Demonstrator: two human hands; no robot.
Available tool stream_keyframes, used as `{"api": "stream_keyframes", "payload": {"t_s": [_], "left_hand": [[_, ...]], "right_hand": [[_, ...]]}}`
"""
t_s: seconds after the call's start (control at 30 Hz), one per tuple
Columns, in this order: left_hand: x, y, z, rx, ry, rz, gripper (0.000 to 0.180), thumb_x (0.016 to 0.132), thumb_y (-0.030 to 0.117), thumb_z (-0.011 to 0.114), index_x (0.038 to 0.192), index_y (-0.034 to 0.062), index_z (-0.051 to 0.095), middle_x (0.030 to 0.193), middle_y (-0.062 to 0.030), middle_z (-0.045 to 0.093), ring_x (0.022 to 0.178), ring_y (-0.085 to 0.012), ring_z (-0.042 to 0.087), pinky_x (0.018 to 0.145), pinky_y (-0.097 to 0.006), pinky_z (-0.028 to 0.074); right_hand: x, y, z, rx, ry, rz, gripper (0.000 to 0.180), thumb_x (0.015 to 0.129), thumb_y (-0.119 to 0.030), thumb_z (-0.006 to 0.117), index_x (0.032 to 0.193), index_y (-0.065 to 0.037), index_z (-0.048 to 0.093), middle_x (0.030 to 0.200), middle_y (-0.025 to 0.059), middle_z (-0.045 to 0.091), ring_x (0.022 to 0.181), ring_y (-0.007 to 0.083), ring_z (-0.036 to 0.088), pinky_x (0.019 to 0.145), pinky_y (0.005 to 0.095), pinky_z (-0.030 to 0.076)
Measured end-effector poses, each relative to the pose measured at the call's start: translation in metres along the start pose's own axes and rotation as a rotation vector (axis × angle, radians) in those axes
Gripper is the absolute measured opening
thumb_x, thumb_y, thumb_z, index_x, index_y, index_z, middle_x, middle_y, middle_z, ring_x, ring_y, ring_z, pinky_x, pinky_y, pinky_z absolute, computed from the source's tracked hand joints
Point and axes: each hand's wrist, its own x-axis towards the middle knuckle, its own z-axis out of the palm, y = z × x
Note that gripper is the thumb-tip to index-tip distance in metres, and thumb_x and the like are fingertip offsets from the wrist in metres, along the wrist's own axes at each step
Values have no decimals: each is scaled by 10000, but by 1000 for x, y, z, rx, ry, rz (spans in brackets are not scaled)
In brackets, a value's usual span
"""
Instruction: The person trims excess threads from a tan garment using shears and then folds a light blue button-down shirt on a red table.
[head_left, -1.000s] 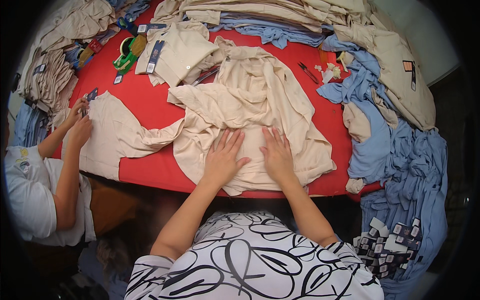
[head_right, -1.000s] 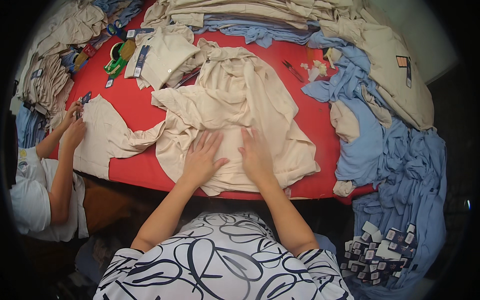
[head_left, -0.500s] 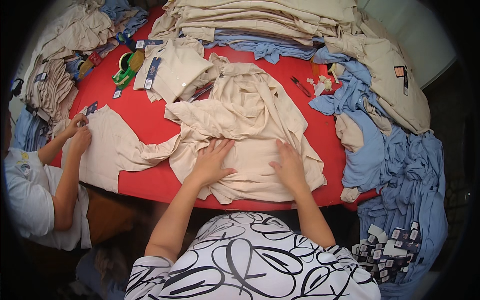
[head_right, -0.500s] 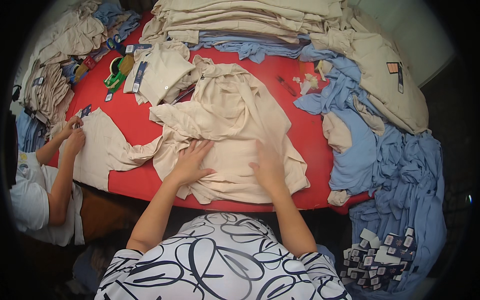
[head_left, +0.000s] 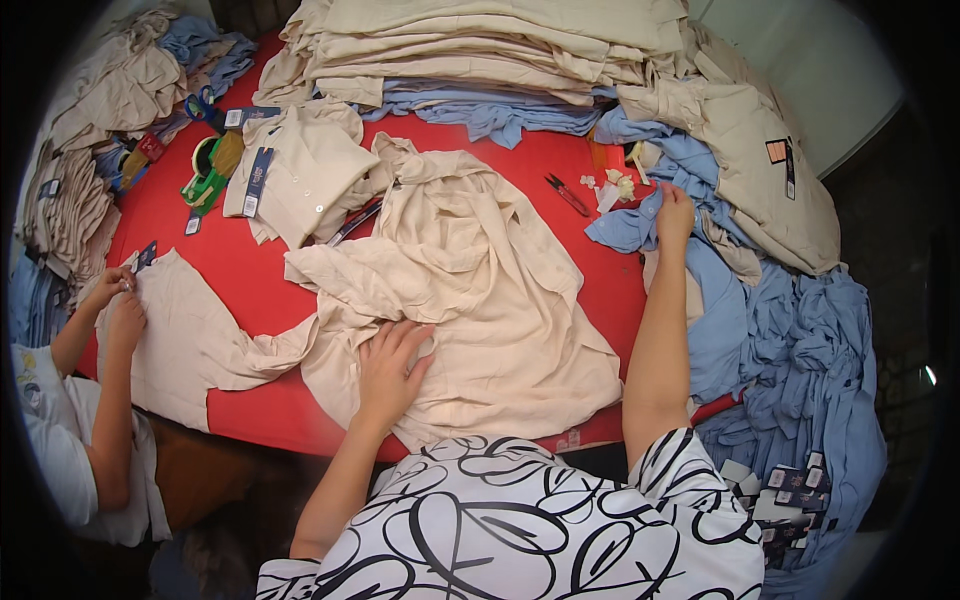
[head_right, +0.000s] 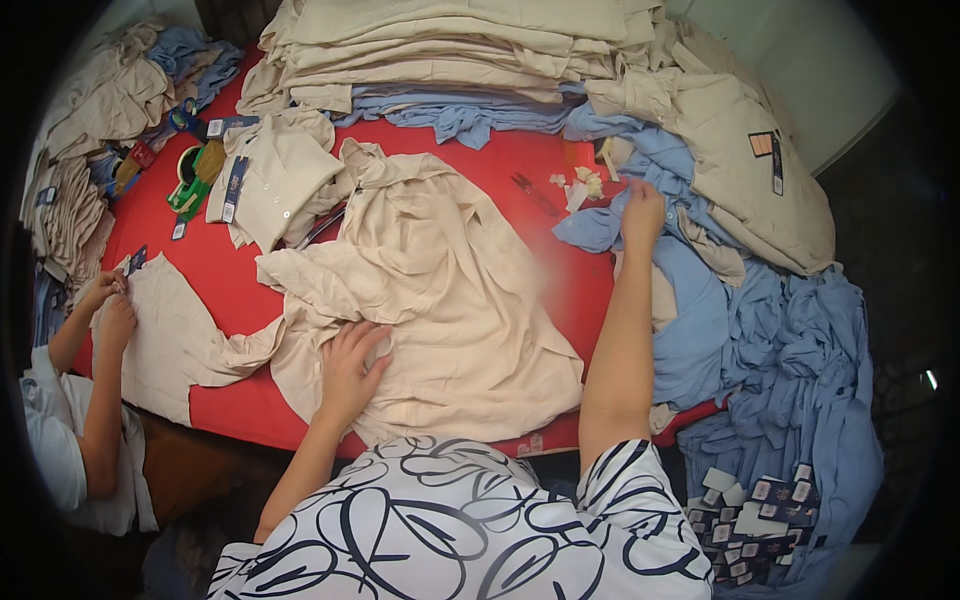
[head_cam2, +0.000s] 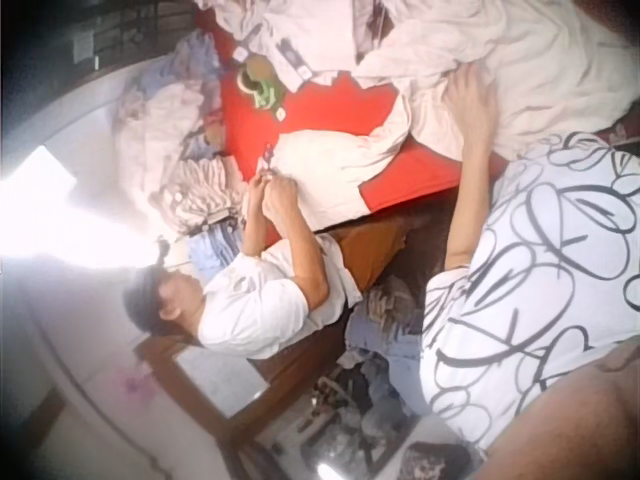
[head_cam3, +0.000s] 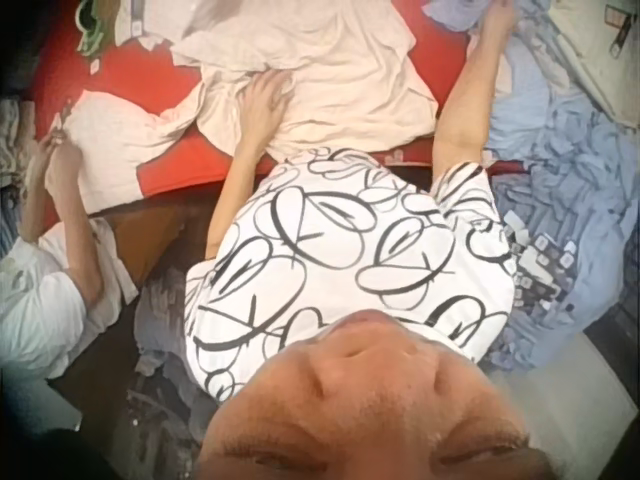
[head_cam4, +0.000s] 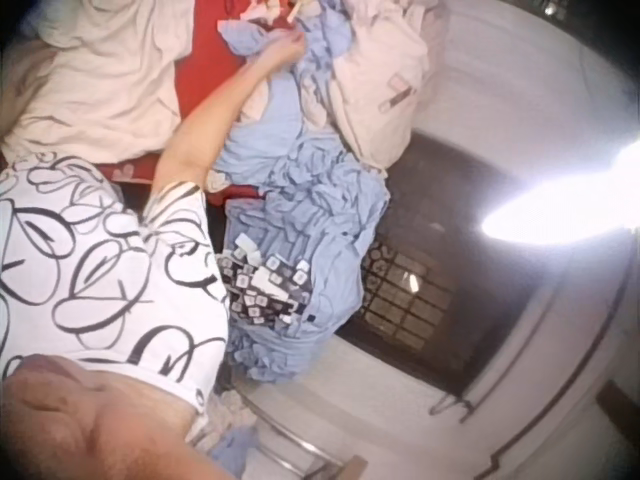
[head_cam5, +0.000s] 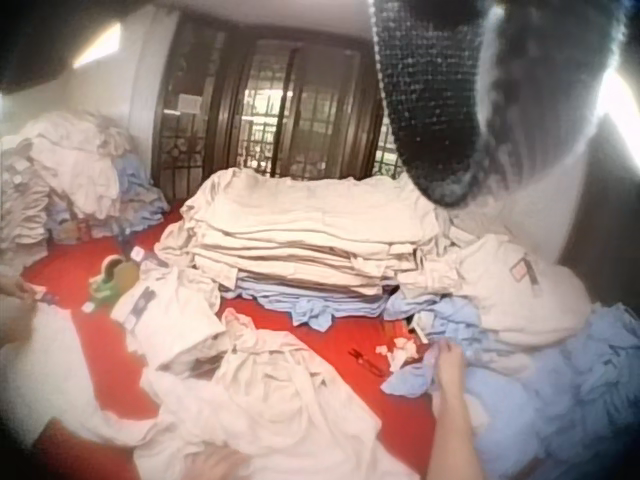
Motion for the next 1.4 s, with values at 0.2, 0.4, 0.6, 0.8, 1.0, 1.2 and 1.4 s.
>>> {"api": "stream_keyframes", "payload": {"t_s": [0.2, 0.4, 0.6, 0.8, 1.0, 1.2, 1.4], "left_hand": [[4, -3, -6, -61, -39, -15, 478, 829, 141, 659, 1298, 173, 573, 1306, -82, 551, 1235, -334, 463, 988, -453, 329], [4, -6, -17, -187, -116, -134, 464, 838, 112, 649, 1295, 141, 571, 1347, -104, 542, 1299, -368, 427, 1042, -458, 306], [-2, -12, -15, -230, -76, -130, 432, 813, 91, 668, 1235, 117, 581, 1326, -104, 556, 1297, -347, 441, 1048, -448, 321], [-6, -17, -16, -211, -36, -132, 322, 792, 92, 686, 1098, 91, 589, 1311, -107, 560, 1281, -343, 451, 1045, -449, 328], [3, -17, -13, -256, -34, -60, 281, 782, 150, 713, 1029, 87, 597, 1294, -110, 554, 1252, -330, 464, 1033, -435, 338], [-5, -7, -12, -96, 138, -27, 259, 787, 237, 730, 906, 44, 606, 1068, -103, 567, 1058, -304, 508, 920, -433, 377], [-9, -19, -6, -224, 148, -71, 134, 835, 124, 668, 829, 6, 604, 1044, -111, 565, 1012, -319, 506, 893, -400, 400]], "right_hand": [[45, 4, 28, -346, -106, -109, 289, 853, -288, 610, 957, -45, 730, 891, 158, 699, 798, 324, 641, 720, 404, 481], [52, 12, 30, 474, -301, 433, 147, 862, -239, 657, 947, -132, 711, 733, -49, 595, 583, 61, 496, 536, 237, 386], [36, 28, 23, 451, -224, 327, 172, 890, -106, 634, 1049, -38, 636, 776, 7, 626, 592, 81, 540, 560, 259, 471], [27, 0, 34, -423, -263, -108, 278, 769, -101, 655, 1014, -4, 567, 929, 222, 670, 896, 407, 646, 803, 460, 486], [26, 20, 7, -677, -275, -49, 330, 799, -94, 625, 1115, -21, 565, 975, 200, 680, 848, 364, 660, 728, 436, 498], [-193, -148, 15, 789, -514, 83, 314, 884, -162, 693, 1129, -46, 535, 793, 18, 599, 641, 53, 544, 493, 221, 462], [-323, -136, 45, 845, -723, 220, 213, 921, -13, 578, 1118, 60, 546, 830, 80, 632, 692, 113, 615, 642, 247, 527]]}}
